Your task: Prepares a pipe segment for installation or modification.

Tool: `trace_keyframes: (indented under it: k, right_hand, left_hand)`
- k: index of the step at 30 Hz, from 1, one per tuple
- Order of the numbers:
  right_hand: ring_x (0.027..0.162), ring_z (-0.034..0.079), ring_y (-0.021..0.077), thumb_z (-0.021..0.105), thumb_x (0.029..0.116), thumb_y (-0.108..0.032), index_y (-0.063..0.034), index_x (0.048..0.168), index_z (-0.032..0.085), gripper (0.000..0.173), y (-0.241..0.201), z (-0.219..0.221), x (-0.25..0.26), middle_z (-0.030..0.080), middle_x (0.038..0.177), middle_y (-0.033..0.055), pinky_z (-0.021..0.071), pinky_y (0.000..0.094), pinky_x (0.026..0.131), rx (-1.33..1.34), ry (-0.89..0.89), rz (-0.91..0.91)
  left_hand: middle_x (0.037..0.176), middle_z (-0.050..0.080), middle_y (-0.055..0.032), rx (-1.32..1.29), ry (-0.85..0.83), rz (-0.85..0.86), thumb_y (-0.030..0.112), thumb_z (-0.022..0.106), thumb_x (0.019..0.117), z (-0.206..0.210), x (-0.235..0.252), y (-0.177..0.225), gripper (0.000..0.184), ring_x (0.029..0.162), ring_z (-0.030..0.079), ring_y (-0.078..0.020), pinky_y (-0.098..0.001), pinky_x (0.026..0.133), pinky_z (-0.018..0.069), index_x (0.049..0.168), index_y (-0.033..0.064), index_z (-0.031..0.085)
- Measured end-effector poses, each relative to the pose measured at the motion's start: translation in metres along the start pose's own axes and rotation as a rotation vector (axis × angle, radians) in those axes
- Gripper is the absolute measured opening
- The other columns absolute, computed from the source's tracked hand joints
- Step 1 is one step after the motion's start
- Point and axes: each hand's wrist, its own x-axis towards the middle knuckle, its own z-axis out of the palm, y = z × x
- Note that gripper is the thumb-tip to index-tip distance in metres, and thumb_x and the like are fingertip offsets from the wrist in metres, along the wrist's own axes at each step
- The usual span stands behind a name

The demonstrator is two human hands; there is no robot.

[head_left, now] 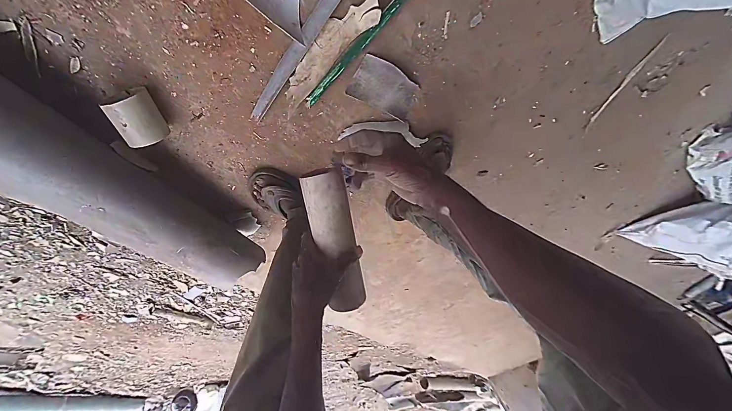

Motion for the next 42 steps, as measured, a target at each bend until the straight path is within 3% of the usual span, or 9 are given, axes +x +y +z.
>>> trace_keyframes:
  k: [4, 9, 12, 19, 27, 30, 35, 40, 42]
  right_hand:
    - [0.114, 0.064, 0.0358, 0.075, 0.0937, -0.020, 0.0071, 0.126, 0.064, 0.044, 0.041, -0.052, 0.042, 0.065, 0.124, 0.0270, 0.0489, 0.0522, 0.099, -0.635, 0.523, 0.030]
    - [0.139, 0.042, 0.0525, 0.069, 0.0951, -0.021, 0.0054, 0.150, 0.043, 0.066, 0.052, -0.096, 0.096, 0.042, 0.154, 0.0314, 0.0335, 0.0703, 0.106, -1.170, 0.504, 0.074]
    - [0.139, 0.042, 0.0544, 0.068, 0.0954, -0.014, 0.0090, 0.143, 0.048, 0.057, 0.044, -0.106, 0.126, 0.051, 0.144, 0.0338, 0.0227, 0.0761, 0.111, -1.272, 0.421, 0.099]
    - [0.104, 0.064, 0.0502, 0.062, 0.0990, -0.011, 0.0087, 0.100, 0.069, 0.021, 0.013, -0.108, 0.097, 0.067, 0.107, 0.0311, 0.0444, 0.0690, 0.088, -1.239, 0.210, -0.008]
    - [0.144, 0.036, 0.0520, 0.065, 0.0940, -0.003, 0.0032, 0.111, 0.074, 0.020, -0.032, -0.059, 0.118, 0.043, 0.157, 0.0260, 0.0278, 0.0702, 0.112, -1.613, -0.025, -0.334]
    - [0.147, 0.032, 0.0510, 0.065, 0.0930, -0.003, 0.0047, 0.116, 0.071, 0.025, -0.055, -0.038, 0.156, 0.044, 0.154, 0.0279, 0.0238, 0.0712, 0.114, -1.648, -0.037, -0.283]
    - [0.113, 0.061, 0.0401, 0.075, 0.0919, -0.017, 0.0082, 0.109, 0.065, 0.032, -0.099, -0.012, 0.189, 0.064, 0.115, 0.0291, 0.0450, 0.0564, 0.098, -1.065, 0.115, -0.127]
    - [0.147, 0.032, 0.0457, 0.077, 0.0899, -0.022, 0.0088, 0.144, 0.047, 0.069, -0.123, 0.001, 0.215, 0.036, 0.155, 0.0330, 0.0310, 0.0616, 0.115, -0.984, 0.329, -0.077]
    - [0.145, 0.038, 0.0439, 0.075, 0.0917, -0.022, 0.0095, 0.142, 0.048, 0.065, -0.123, 0.002, 0.235, 0.043, 0.152, 0.0316, 0.0330, 0.0618, 0.114, -1.035, 0.342, -0.051]
  left_hand:
    - [0.124, 0.066, -0.0193, -0.063, -0.015, -0.067, 0.042, 0.087, 0.0790, -0.016, -0.012, 0.022, 0.089, 0.112, 0.066, -0.0276, -0.0491, 0.099, 0.0526, 0.149, 0.0042, 0.045]
    - [0.117, 0.067, -0.0145, -0.137, -0.010, -0.048, 0.045, 0.085, 0.0740, -0.022, -0.021, 0.026, 0.088, 0.103, 0.067, -0.0200, -0.0412, 0.093, 0.0558, 0.142, 0.0029, 0.050]
    - [0.113, 0.068, -0.0110, -0.162, 0.007, -0.031, 0.050, 0.085, 0.0700, -0.022, -0.020, 0.025, 0.090, 0.100, 0.069, -0.0159, -0.0371, 0.090, 0.0579, 0.140, 0.0034, 0.051]
    - [0.115, 0.068, -0.0129, -0.200, 0.016, -0.036, 0.044, 0.086, 0.0713, -0.021, -0.022, 0.032, 0.091, 0.102, 0.068, -0.0191, -0.0406, 0.091, 0.0572, 0.144, 0.0041, 0.049]
    - [0.114, 0.068, -0.0153, -0.202, 0.000, -0.015, 0.041, 0.086, 0.0739, -0.021, -0.020, 0.036, 0.085, 0.102, 0.068, -0.0226, -0.0434, 0.091, 0.0568, 0.141, 0.0027, 0.050]
    - [0.115, 0.068, -0.0135, -0.204, 0.013, -0.016, 0.045, 0.085, 0.0712, -0.023, -0.020, 0.033, 0.088, 0.102, 0.068, -0.0211, -0.0421, 0.091, 0.0568, 0.141, 0.0039, 0.051]
    - [0.114, 0.068, -0.0118, -0.245, 0.000, -0.001, 0.045, 0.085, 0.0699, -0.028, -0.027, 0.036, 0.090, 0.100, 0.068, -0.0183, -0.0406, 0.090, 0.0569, 0.143, 0.0048, 0.050]
    - [0.117, 0.068, -0.0134, -0.269, -0.003, 0.014, 0.043, 0.086, 0.0704, -0.030, -0.031, 0.038, 0.092, 0.104, 0.067, -0.0201, -0.0418, 0.093, 0.0550, 0.145, 0.0037, 0.049]
    - [0.116, 0.068, -0.0125, -0.284, 0.002, 0.007, 0.044, 0.086, 0.0706, -0.032, -0.032, 0.037, 0.092, 0.104, 0.068, -0.0191, -0.0409, 0.092, 0.0556, 0.145, 0.0041, 0.049]
